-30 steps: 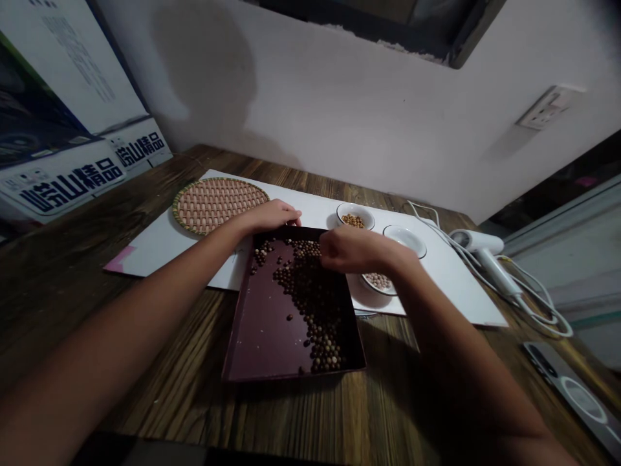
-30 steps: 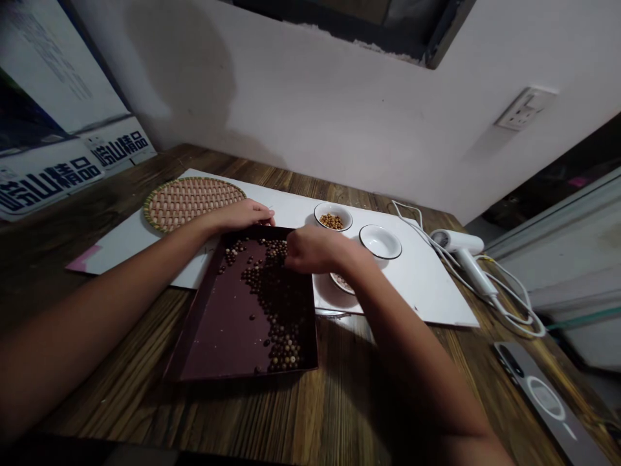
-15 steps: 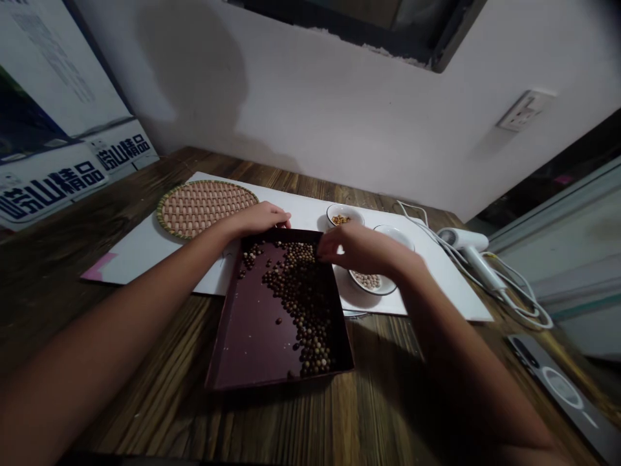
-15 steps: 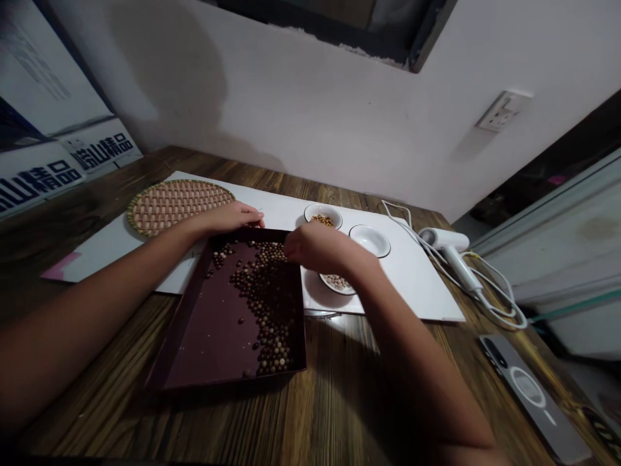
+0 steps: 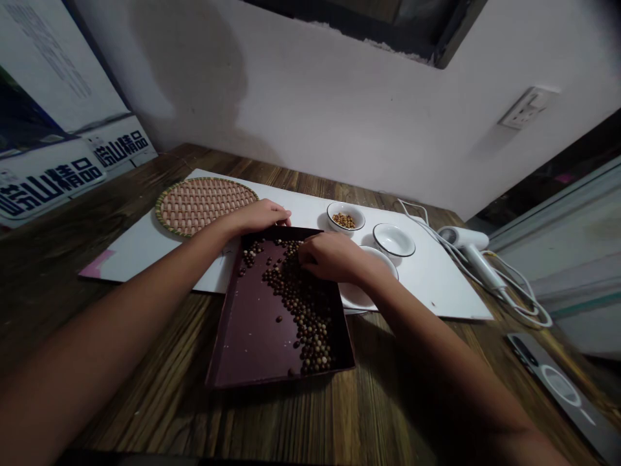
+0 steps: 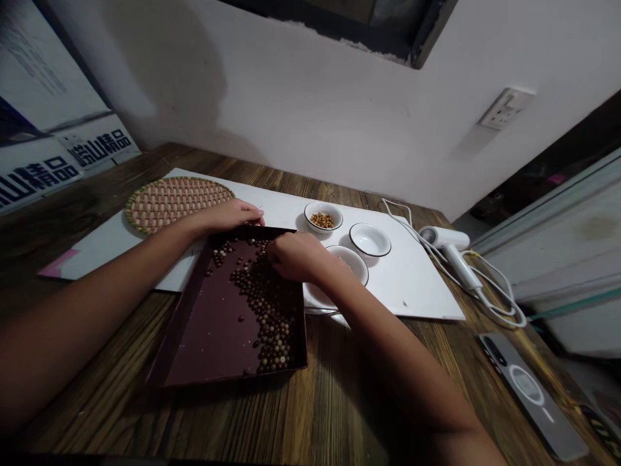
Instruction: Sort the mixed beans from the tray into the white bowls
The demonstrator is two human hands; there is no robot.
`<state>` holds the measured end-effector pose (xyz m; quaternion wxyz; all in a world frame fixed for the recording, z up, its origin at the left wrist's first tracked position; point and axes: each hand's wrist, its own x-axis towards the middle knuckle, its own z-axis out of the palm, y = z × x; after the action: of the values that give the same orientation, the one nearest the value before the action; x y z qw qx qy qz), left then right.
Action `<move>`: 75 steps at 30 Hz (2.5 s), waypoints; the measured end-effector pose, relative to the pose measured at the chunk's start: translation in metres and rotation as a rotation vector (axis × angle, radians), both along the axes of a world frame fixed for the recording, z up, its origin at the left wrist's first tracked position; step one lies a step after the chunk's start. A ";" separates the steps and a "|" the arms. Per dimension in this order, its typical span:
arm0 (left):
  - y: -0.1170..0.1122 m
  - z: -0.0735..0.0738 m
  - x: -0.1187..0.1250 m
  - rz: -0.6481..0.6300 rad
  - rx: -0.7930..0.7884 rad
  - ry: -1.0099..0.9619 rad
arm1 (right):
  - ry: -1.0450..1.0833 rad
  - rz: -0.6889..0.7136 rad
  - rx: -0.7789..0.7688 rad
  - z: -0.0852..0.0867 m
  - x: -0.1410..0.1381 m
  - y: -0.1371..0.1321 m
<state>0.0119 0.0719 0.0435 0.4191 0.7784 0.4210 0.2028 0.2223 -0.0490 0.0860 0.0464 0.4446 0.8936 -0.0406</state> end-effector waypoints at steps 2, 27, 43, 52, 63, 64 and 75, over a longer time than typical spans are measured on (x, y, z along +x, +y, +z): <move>0.000 0.000 0.000 0.001 -0.001 0.001 | -0.023 0.005 0.006 -0.003 -0.003 -0.001; 0.002 -0.001 0.001 0.018 -0.035 0.001 | 0.248 -0.125 -0.041 0.053 0.051 -0.069; 0.001 0.001 0.002 0.006 -0.020 0.021 | -0.101 0.024 -0.023 0.006 -0.011 -0.046; -0.001 0.007 0.002 -0.002 0.015 0.050 | 0.120 0.083 -0.155 0.050 0.008 -0.041; -0.004 0.007 0.003 0.040 -0.018 0.040 | -0.415 0.242 -0.233 0.038 -0.019 -0.065; -0.004 0.008 0.003 0.040 -0.023 0.040 | -0.390 0.254 -0.223 0.036 -0.017 -0.066; -0.003 0.006 0.002 0.045 -0.018 0.043 | -0.063 0.183 -0.351 0.042 0.000 -0.073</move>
<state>0.0144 0.0694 0.0491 0.4123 0.7692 0.4491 0.1914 0.2219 -0.1218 0.1280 0.1547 0.3476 0.9076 -0.1774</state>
